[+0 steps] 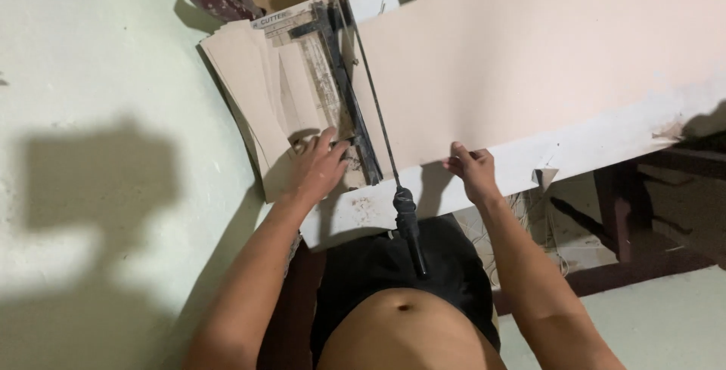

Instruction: Using a manual paper cutter to slice thin strips from a large sheet of paper repeatedly.

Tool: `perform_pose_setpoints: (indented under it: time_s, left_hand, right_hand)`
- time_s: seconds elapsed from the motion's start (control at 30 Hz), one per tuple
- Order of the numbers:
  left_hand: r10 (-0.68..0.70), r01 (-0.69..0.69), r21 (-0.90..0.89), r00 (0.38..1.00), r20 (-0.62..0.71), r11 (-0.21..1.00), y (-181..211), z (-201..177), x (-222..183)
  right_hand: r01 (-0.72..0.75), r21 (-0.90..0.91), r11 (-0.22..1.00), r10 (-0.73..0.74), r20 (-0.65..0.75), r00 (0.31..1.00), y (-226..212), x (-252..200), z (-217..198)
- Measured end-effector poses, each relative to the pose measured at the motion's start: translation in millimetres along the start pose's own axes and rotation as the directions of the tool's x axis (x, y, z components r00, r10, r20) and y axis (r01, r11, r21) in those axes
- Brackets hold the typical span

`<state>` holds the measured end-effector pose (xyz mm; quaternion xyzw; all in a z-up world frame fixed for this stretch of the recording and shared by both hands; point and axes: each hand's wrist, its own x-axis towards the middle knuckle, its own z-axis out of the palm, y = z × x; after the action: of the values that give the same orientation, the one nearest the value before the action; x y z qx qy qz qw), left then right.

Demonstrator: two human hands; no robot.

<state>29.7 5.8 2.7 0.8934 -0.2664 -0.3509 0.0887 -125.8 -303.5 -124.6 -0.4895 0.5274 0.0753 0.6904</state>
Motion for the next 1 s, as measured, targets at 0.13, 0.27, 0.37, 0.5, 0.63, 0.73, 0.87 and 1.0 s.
perform_pose_setpoints:
  time_s: [0.13,0.27,0.37,0.5,0.63,0.73,0.87,1.0]
  left_hand:
    - [-0.067,0.065,-0.089,0.997,-0.026,0.994,17.8,-11.0,22.6]
    - [-0.201,0.199,-0.209,0.979,0.011,0.957,34.4,-20.0,57.9]
    - [-0.255,0.254,-0.157,0.967,0.016,0.954,34.6,-1.0,85.8]
    - [-0.298,0.300,-0.182,0.954,0.036,0.936,35.1,4.1,99.6]
    - [-0.323,0.332,-0.091,0.941,0.103,0.939,31.9,13.9,106.9]
    - [-0.323,0.332,-0.106,0.942,0.091,0.937,32.7,10.1,103.3]
    - [-0.369,0.374,-0.049,0.925,0.089,0.926,34.2,18.4,111.7]
    - [-0.383,0.385,0.001,0.918,0.105,0.923,30.0,22.8,112.3]
  right_hand:
    - [0.061,-0.111,0.992,-0.052,0.082,0.995,0.8,0.9,12.2]
    - [0.077,-0.119,0.990,-0.069,0.068,0.995,2.7,5.2,14.6]
    - [0.078,-0.049,0.996,-0.076,0.048,0.996,-0.5,2.4,19.3]
    - [0.091,-0.064,0.994,-0.089,0.035,0.995,-9.2,7.5,28.0]
    - [0.074,-0.147,0.986,-0.063,0.079,0.995,-13.9,6.8,29.0]
    - [0.043,-0.285,0.958,-0.012,0.110,0.994,-10.9,16.9,19.1]
    - [0.157,-0.961,0.228,0.189,0.202,0.961,-37.9,0.3,28.9]
    - [0.242,-0.877,0.415,0.024,0.277,0.961,-146.9,-191.4,105.9]
